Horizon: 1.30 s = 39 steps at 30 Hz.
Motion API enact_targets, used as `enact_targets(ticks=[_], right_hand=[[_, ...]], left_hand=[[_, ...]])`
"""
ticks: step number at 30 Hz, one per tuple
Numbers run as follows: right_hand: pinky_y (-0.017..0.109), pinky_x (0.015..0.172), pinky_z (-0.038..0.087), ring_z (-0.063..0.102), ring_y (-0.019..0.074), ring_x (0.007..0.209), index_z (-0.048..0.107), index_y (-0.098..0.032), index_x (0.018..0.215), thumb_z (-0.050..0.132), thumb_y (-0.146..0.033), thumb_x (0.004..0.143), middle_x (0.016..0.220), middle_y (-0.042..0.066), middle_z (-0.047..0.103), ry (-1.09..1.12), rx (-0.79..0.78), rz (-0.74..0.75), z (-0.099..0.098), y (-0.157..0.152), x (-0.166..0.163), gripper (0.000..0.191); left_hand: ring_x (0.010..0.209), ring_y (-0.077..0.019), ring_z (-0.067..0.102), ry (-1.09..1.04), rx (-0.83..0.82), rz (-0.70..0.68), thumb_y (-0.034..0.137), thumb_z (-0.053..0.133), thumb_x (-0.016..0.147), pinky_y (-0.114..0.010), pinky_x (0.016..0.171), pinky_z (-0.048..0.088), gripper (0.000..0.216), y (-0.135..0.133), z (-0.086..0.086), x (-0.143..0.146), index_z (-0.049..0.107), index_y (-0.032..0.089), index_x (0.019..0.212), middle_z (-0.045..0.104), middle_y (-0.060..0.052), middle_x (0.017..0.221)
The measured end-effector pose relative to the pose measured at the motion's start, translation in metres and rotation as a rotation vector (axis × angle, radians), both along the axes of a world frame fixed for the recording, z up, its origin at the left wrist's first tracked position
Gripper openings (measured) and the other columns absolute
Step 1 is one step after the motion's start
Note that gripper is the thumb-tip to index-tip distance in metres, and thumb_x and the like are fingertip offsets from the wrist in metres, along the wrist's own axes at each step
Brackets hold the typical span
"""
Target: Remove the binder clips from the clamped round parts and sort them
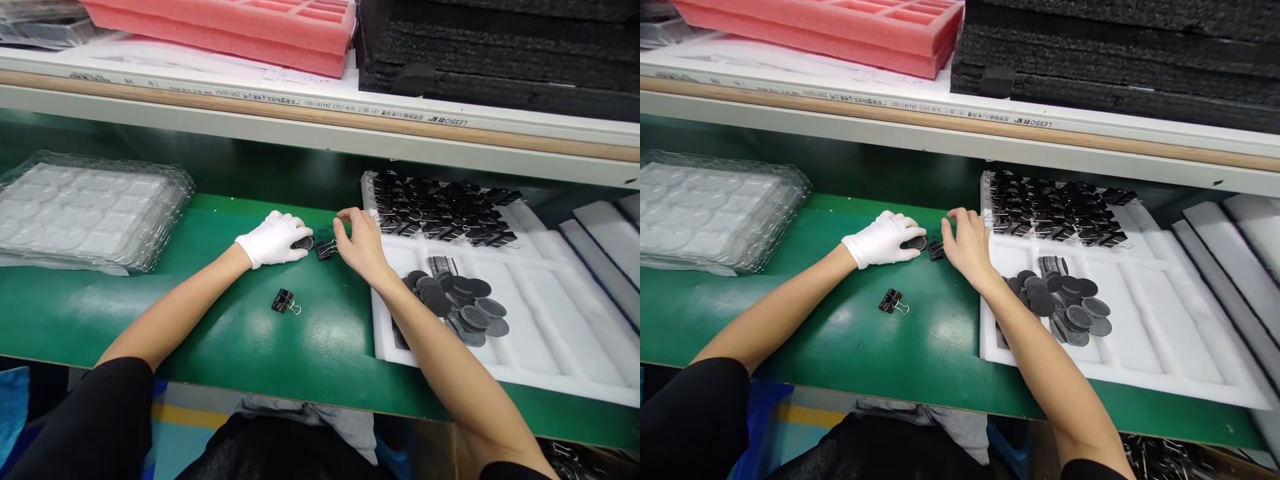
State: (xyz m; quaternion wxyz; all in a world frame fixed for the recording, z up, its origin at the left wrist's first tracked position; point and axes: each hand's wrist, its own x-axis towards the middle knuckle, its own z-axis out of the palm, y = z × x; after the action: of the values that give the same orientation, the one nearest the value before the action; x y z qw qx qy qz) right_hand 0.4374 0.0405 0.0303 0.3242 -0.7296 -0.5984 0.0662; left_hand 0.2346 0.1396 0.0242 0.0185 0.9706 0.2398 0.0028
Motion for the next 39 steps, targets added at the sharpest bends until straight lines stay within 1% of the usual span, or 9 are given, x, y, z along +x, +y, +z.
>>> enact_targets(ticks=[3,7,10,12,19,24,30,35,39], right_hand=[[0.063,0.108,0.041,0.054,0.0388,0.124,0.061,-0.025,0.12,0.039,-0.039,0.104,0.128,0.017,0.065,0.019,-0.07,-0.029,0.003,0.024,-0.004,0.03],[0.072,0.114,0.031,0.043,0.0415,0.138,0.061,-0.024,0.123,0.037,-0.051,0.106,0.136,0.019,0.056,0.058,-0.24,-0.077,-0.007,0.055,-0.018,0.04],[0.074,0.119,0.023,0.032,0.0407,0.149,0.06,-0.023,0.127,0.029,-0.059,0.107,0.146,0.02,0.048,0.075,-0.316,-0.093,-0.019,0.063,-0.025,0.052],[0.073,0.12,0.02,0.029,0.0396,0.151,0.06,-0.023,0.13,0.024,-0.061,0.108,0.149,0.021,0.045,0.101,-0.335,-0.131,-0.027,0.062,-0.025,0.057],[0.073,0.12,0.022,0.03,0.0361,0.153,0.059,-0.029,0.127,0.009,-0.063,0.108,0.147,0.017,0.045,0.081,-0.172,-0.237,-0.052,0.06,-0.01,0.064],[0.074,0.117,0.027,0.036,0.0367,0.149,0.059,-0.03,0.13,0.003,-0.061,0.109,0.141,0.015,0.047,0.0,-0.138,-0.233,-0.067,0.063,0.0,0.067],[0.078,0.114,0.026,0.036,0.0395,0.147,0.059,-0.026,0.133,-0.003,-0.06,0.109,0.138,0.016,0.046,-0.021,-0.126,-0.211,-0.078,0.067,0.009,0.074],[0.077,0.117,0.023,0.035,0.0388,0.148,0.059,-0.027,0.132,0.002,-0.06,0.11,0.138,0.016,0.047,0.03,-0.125,-0.23,-0.072,0.067,0.001,0.069],[0.071,0.121,0.023,0.035,0.036,0.15,0.061,-0.028,0.127,0.012,-0.053,0.111,0.143,0.016,0.049,0.206,-0.151,-0.312,-0.046,0.063,-0.014,0.058]], left_hand=[[0.111,-0.0352,0.064,-0.01,0.0,0.04,0.056,0.06,0.095,-0.046,0.093,0.041,0.052,-0.007,-0.001,0.003,0.07,0.024,0.134,0.071,-0.014,0.125],[0.109,-0.0362,0.063,0.029,0.009,0.079,0.065,0.063,0.092,-0.046,0.089,0.041,0.06,-0.014,0.002,0.004,0.069,0.021,0.132,0.069,-0.016,0.12],[0.104,-0.0359,0.064,0.086,0.024,0.082,0.061,0.059,0.097,-0.046,0.087,0.04,0.051,-0.016,0.004,0.005,0.071,0.018,0.119,0.069,-0.016,0.113],[0.103,-0.0367,0.064,0.108,0.045,0.051,0.059,0.057,0.1,-0.046,0.085,0.04,0.05,-0.016,0.004,0.006,0.071,0.015,0.114,0.069,-0.018,0.11],[0.102,-0.0379,0.063,0.072,0.047,0.02,0.059,0.059,0.099,-0.046,0.085,0.038,0.051,-0.017,-0.005,0.01,0.071,0.011,0.111,0.067,-0.02,0.106],[0.103,-0.0369,0.063,0.077,0.025,0.013,0.059,0.058,0.099,-0.045,0.085,0.039,0.051,-0.022,-0.005,0.016,0.07,0.011,0.111,0.066,-0.018,0.108],[0.108,-0.0392,0.062,0.055,-0.022,0.048,0.057,0.058,0.099,-0.048,0.091,0.038,0.052,-0.026,-0.008,0.024,0.069,0.009,0.115,0.065,-0.019,0.112],[0.106,-0.0368,0.063,0.025,-0.021,0.062,0.058,0.061,0.097,-0.046,0.09,0.039,0.05,-0.026,-0.012,0.024,0.07,0.011,0.114,0.067,-0.017,0.11],[0.106,-0.0373,0.064,0.021,0.029,0.088,0.058,0.058,0.097,-0.045,0.087,0.039,0.051,-0.033,-0.01,0.024,0.07,0.011,0.114,0.069,-0.019,0.11]])
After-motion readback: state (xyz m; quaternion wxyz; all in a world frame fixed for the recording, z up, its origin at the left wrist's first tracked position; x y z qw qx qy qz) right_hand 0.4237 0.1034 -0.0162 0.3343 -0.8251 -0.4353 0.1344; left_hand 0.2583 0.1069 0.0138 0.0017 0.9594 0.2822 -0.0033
